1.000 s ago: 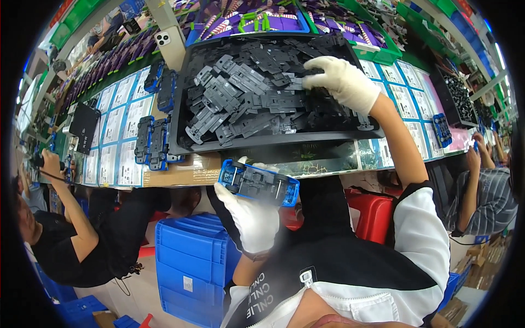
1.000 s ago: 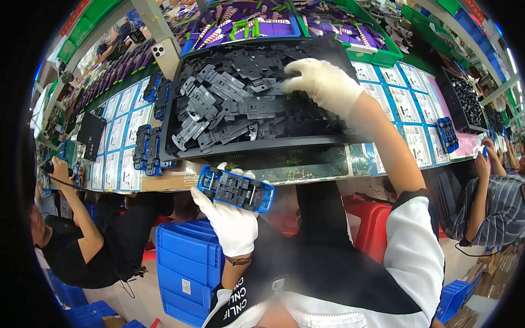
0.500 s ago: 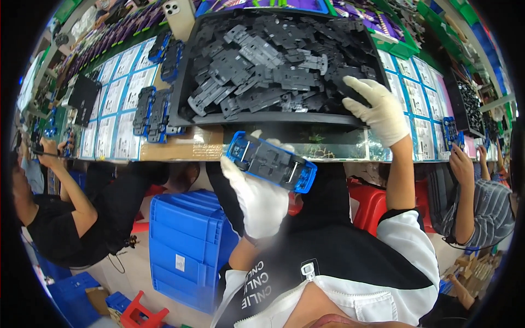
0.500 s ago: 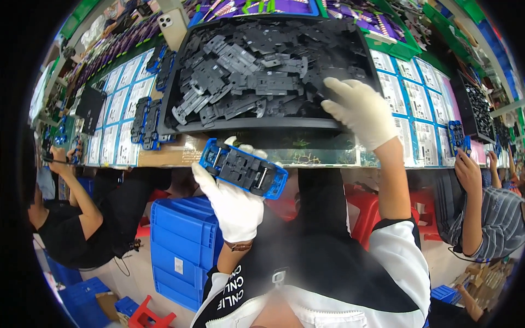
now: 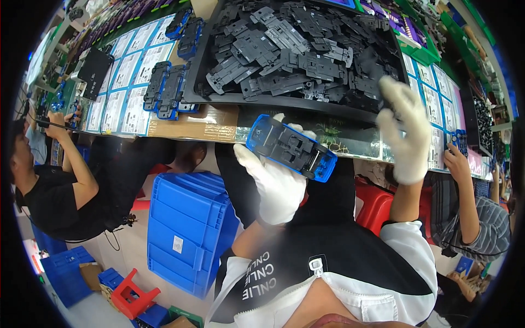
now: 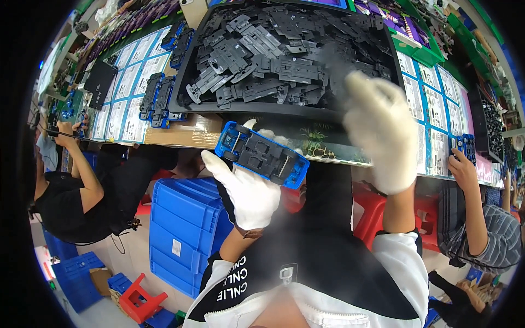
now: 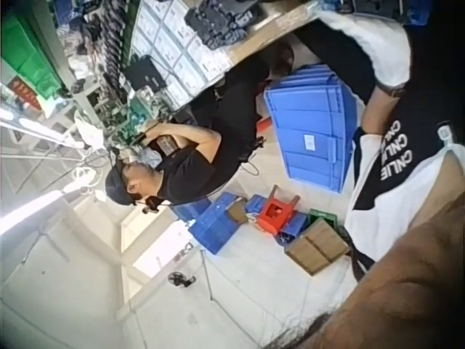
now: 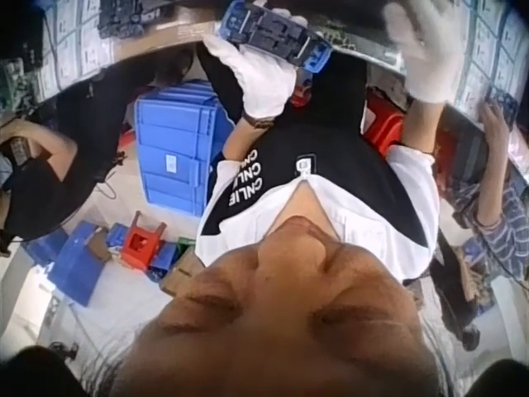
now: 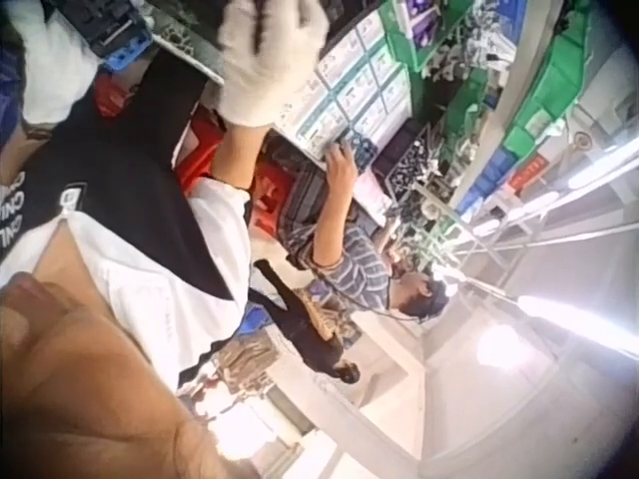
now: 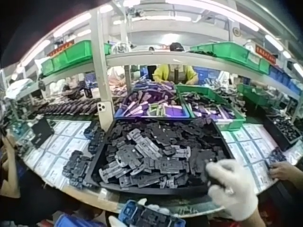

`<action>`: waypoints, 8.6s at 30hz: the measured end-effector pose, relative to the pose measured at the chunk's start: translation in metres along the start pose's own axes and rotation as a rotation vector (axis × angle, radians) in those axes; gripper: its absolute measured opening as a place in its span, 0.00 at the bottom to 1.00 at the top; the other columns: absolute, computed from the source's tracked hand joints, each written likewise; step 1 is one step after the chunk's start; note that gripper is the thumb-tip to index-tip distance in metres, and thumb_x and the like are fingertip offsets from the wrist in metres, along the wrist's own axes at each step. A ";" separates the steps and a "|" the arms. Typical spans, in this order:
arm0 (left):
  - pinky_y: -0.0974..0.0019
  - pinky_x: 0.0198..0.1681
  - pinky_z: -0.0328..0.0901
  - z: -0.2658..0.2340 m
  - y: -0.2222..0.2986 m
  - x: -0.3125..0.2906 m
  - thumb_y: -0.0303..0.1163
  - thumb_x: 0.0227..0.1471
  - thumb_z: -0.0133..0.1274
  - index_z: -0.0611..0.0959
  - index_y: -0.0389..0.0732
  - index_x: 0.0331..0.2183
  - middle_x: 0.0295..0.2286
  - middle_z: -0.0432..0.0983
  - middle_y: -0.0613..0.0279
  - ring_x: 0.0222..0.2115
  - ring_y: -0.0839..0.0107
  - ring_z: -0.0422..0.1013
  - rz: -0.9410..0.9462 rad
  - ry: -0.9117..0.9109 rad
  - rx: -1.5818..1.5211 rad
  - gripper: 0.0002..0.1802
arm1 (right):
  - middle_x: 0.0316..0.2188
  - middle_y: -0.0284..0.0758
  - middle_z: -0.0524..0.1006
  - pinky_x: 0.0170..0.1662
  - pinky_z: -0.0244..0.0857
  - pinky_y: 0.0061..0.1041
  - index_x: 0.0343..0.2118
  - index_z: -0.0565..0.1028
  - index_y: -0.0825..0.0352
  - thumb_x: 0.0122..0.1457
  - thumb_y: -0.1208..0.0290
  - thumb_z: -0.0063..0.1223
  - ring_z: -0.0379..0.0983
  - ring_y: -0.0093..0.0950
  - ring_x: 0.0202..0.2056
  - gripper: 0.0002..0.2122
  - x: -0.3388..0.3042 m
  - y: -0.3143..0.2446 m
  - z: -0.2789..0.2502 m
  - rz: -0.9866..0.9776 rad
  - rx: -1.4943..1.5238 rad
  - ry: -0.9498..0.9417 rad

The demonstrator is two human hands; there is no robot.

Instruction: The person assembles toy cars by fitting chassis pieces from a tray onto toy car bodies by hand and placing the assembled cars onto the workbench.

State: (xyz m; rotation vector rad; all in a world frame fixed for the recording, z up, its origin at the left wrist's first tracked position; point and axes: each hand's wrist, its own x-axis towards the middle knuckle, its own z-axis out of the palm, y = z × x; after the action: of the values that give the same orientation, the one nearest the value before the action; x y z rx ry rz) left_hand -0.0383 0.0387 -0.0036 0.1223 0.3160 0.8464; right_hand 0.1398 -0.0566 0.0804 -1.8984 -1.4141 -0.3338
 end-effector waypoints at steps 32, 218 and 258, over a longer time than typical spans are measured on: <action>0.62 0.46 0.69 0.011 0.000 -0.005 0.35 0.60 0.55 0.68 0.41 0.53 0.41 0.74 0.59 0.41 0.66 0.74 0.239 -0.005 0.309 0.23 | 0.52 0.35 0.68 0.44 0.68 0.22 0.64 0.62 0.61 0.53 0.72 0.66 0.70 0.22 0.42 0.35 -0.065 -0.052 0.049 0.850 1.150 -0.382; 0.63 0.51 0.67 0.021 -0.024 0.000 0.43 0.66 0.44 0.71 0.37 0.54 0.44 0.75 0.56 0.43 0.65 0.74 0.382 0.001 0.874 0.23 | 0.41 0.39 0.71 0.38 0.71 0.33 0.48 0.77 0.53 0.46 0.68 0.66 0.73 0.36 0.41 0.22 -0.047 -0.056 0.049 -0.051 -0.044 -0.165; 0.65 0.47 0.69 0.008 -0.018 0.002 0.38 0.59 0.57 0.75 0.39 0.47 0.40 0.76 0.59 0.40 0.70 0.75 0.292 -0.021 0.582 0.18 | 0.54 0.34 0.71 0.60 0.59 0.27 0.56 0.69 0.70 0.55 0.70 0.66 0.66 0.26 0.56 0.27 -0.091 -0.037 0.075 0.731 1.341 -0.149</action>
State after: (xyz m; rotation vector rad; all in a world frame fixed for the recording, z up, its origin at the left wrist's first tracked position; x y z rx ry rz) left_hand -0.0215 0.0281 -0.0010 0.7330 0.5278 1.0207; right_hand 0.0570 -0.0659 -0.0117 -1.1060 -0.5641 0.9101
